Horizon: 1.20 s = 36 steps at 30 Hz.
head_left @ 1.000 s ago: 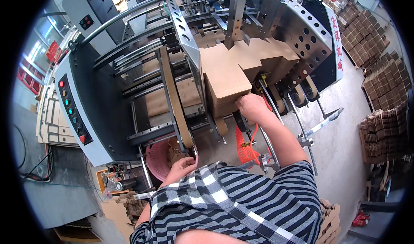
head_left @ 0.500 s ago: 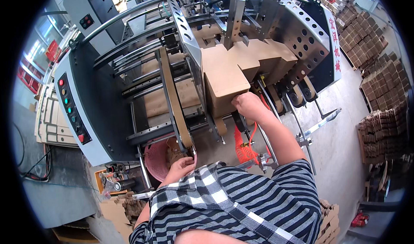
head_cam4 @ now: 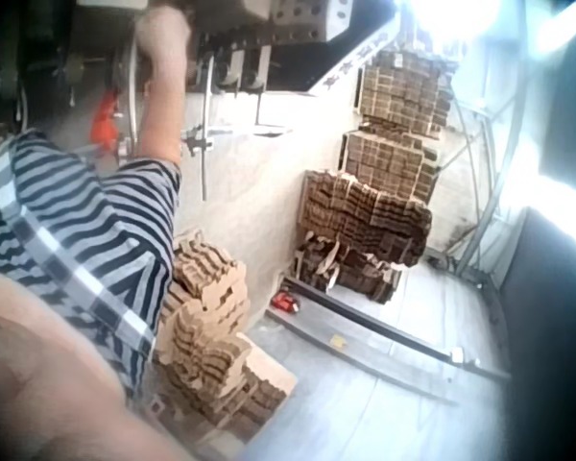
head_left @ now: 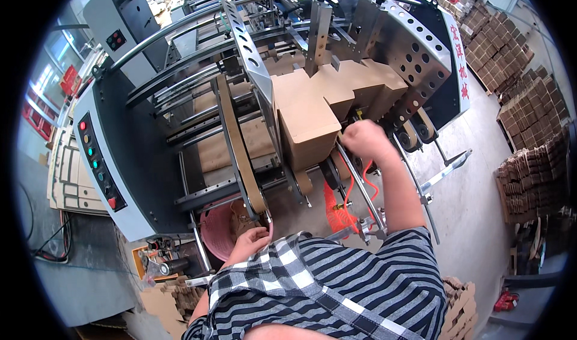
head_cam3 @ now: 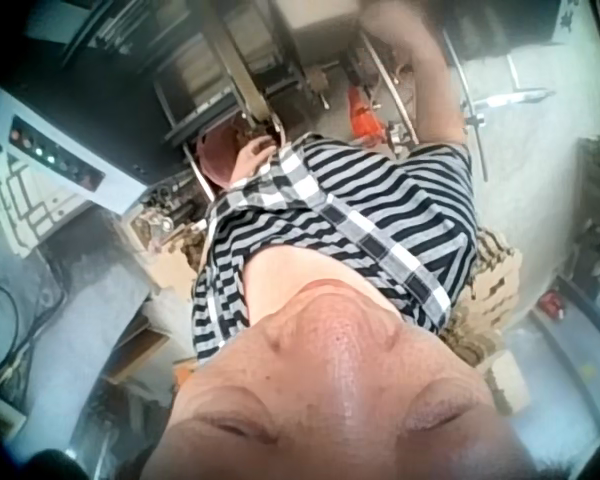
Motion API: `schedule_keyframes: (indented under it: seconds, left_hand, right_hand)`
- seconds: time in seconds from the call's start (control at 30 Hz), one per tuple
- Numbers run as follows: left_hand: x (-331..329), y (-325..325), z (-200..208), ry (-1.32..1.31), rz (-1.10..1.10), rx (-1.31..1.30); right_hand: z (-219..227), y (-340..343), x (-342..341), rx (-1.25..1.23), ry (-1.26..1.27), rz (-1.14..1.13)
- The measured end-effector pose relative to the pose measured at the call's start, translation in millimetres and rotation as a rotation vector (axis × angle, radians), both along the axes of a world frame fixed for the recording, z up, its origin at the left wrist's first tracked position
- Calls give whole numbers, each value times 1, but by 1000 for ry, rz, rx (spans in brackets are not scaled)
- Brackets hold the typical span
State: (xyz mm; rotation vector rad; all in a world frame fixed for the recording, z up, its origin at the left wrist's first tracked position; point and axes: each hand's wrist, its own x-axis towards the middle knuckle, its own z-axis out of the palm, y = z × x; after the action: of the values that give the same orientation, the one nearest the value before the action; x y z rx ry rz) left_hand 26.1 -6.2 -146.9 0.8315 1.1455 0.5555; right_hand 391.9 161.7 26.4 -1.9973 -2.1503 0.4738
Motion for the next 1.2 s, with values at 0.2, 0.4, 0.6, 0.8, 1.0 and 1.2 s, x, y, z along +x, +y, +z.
schedule_keyframes:
  seconds: [0.2,0.4,0.6,0.8,1.0,1.2]
  left_hand:
    - [2,5,-2,-29,-15,10]
    - [2,5,-1,-1,3,17]
    - [4,3,-1,-21,7,16]
    - [4,6,-7,-4,-12,26]
    - [0,4,-8,-2,-14,24]
    - [3,7,-12,-34,-5,3]
  right_hand:
    - [-59,70,51,158,-34,34]
    - [-63,84,38,87,-101,-23]
    - [-27,70,32,83,-53,-6]
    - [-39,80,47,148,135,15]
    - [-36,68,86,63,-146,-414]
    - [-80,82,167,59,-293,-354]
